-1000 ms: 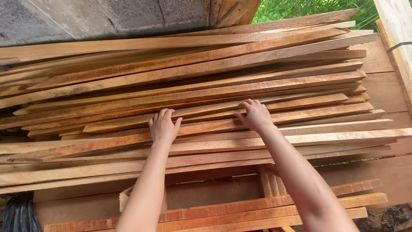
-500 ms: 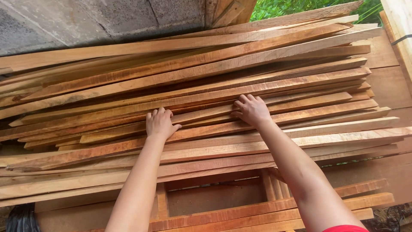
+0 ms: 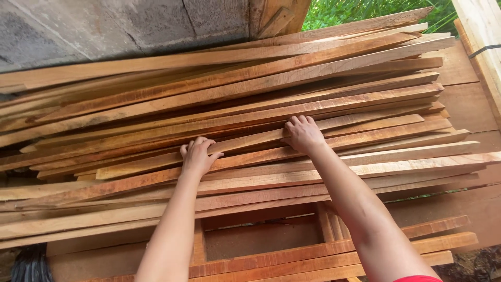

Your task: Organizing and stacking thin wooden strips onto a rack in a woodworking shop.

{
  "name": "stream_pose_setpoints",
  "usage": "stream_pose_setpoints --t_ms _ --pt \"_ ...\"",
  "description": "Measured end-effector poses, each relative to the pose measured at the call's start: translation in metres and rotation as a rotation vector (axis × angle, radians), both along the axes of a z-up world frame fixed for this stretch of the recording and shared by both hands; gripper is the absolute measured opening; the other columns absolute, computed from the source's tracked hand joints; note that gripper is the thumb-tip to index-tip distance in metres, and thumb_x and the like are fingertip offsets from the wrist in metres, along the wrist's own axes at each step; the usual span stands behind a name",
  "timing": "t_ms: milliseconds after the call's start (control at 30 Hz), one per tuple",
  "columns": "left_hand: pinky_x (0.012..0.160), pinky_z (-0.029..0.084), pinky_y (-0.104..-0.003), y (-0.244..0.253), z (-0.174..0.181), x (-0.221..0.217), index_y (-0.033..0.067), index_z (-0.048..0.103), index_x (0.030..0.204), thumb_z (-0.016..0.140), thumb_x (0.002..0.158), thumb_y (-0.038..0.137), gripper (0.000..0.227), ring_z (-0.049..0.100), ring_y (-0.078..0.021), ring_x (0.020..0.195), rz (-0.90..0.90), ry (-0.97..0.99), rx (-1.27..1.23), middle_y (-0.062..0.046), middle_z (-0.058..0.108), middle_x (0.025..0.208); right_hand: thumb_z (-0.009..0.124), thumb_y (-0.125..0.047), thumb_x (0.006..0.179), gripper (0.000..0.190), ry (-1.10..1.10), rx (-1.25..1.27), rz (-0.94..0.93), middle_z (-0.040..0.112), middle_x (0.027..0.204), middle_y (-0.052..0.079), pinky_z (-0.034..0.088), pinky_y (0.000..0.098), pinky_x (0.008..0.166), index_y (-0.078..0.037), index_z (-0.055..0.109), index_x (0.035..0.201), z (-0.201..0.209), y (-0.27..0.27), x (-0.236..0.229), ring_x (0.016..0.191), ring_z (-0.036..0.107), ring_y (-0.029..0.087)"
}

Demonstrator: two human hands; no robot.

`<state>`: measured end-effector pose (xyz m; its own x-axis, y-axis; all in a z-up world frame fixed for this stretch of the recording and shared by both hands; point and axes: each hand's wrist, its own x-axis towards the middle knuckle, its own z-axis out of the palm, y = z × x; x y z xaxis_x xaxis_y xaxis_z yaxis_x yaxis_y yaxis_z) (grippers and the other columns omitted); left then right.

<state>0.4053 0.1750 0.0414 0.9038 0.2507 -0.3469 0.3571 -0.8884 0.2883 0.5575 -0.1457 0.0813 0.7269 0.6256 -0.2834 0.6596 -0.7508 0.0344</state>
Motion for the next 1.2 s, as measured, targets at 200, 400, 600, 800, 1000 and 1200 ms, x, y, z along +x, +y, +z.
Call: stream_pose_setpoints --t_ms 200,400,600,800,1000,1200 --pt "0.115 0.024 -0.049 -0.001 0.028 -0.02 0.0172 0.066 0.128 0.073 0.092 0.048 0.048 0.055 -0.0253 0.124 -0.051 -0.234 -0.05 -0.004 0.068 0.127 0.059 -0.059 0.096 0.062 0.072 0.125 -0.019 0.062 0.127 0.013 0.042 0.0434 0.099 -0.006 0.057 0.128 -0.012 -0.023 -0.002 0.121 0.055 0.029" --pt "0.115 0.024 -0.05 0.013 0.084 -0.046 0.017 0.064 0.13 0.073 0.089 0.045 0.05 0.055 -0.0256 0.126 -0.068 -0.3 -0.014 -0.005 0.068 0.128 0.059 -0.059 0.096 0.055 -0.171 0.292 0.173 0.067 0.114 0.008 0.046 0.0407 0.096 -0.012 0.066 0.123 0.054 -0.028 -0.04 0.113 0.06 0.026" --pt "0.118 0.021 -0.055 -0.018 0.168 -0.115 0.0163 0.069 0.124 0.077 0.083 0.056 0.058 0.058 -0.0254 0.124 -0.102 -0.388 0.053 -0.006 0.071 0.124 0.067 -0.055 0.092 0.047 -0.15 0.316 0.145 0.069 0.104 0.006 0.053 0.0403 0.082 -0.014 0.068 0.114 0.128 -0.043 -0.104 0.093 0.069 0.028" --pt "0.123 0.011 -0.064 -0.066 0.229 -0.199 0.0206 0.069 0.129 0.073 0.083 0.059 0.06 0.056 -0.024 0.13 -0.151 -0.551 0.204 0.0 0.07 0.128 0.072 -0.054 0.089 0.047 -0.004 0.513 0.076 0.071 0.101 0.009 0.056 0.0437 0.072 -0.01 0.069 0.105 0.188 -0.077 -0.195 0.089 0.069 0.033" --pt "0.117 0.01 -0.068 -0.129 0.193 -0.277 0.0164 0.064 0.132 0.074 0.081 0.055 0.064 0.046 -0.03 0.135 -0.157 -0.479 0.151 -0.003 0.063 0.135 0.079 -0.051 0.082 0.049 0.244 0.547 0.029 0.072 0.103 0.006 0.057 0.0405 0.082 -0.01 0.072 0.107 0.144 -0.1 -0.289 0.09 0.07 0.026" --pt "0.121 0.017 -0.063 -0.17 0.044 -0.32 0.0218 0.071 0.122 0.069 0.092 0.04 0.035 0.048 -0.0252 0.137 0.119 -0.426 0.07 0.002 0.066 0.129 0.08 -0.044 0.079 0.049 0.221 0.428 -0.126 0.068 0.112 0.003 0.032 0.0516 0.113 -0.015 0.071 0.117 0.024 -0.09 -0.342 0.112 0.061 0.025"
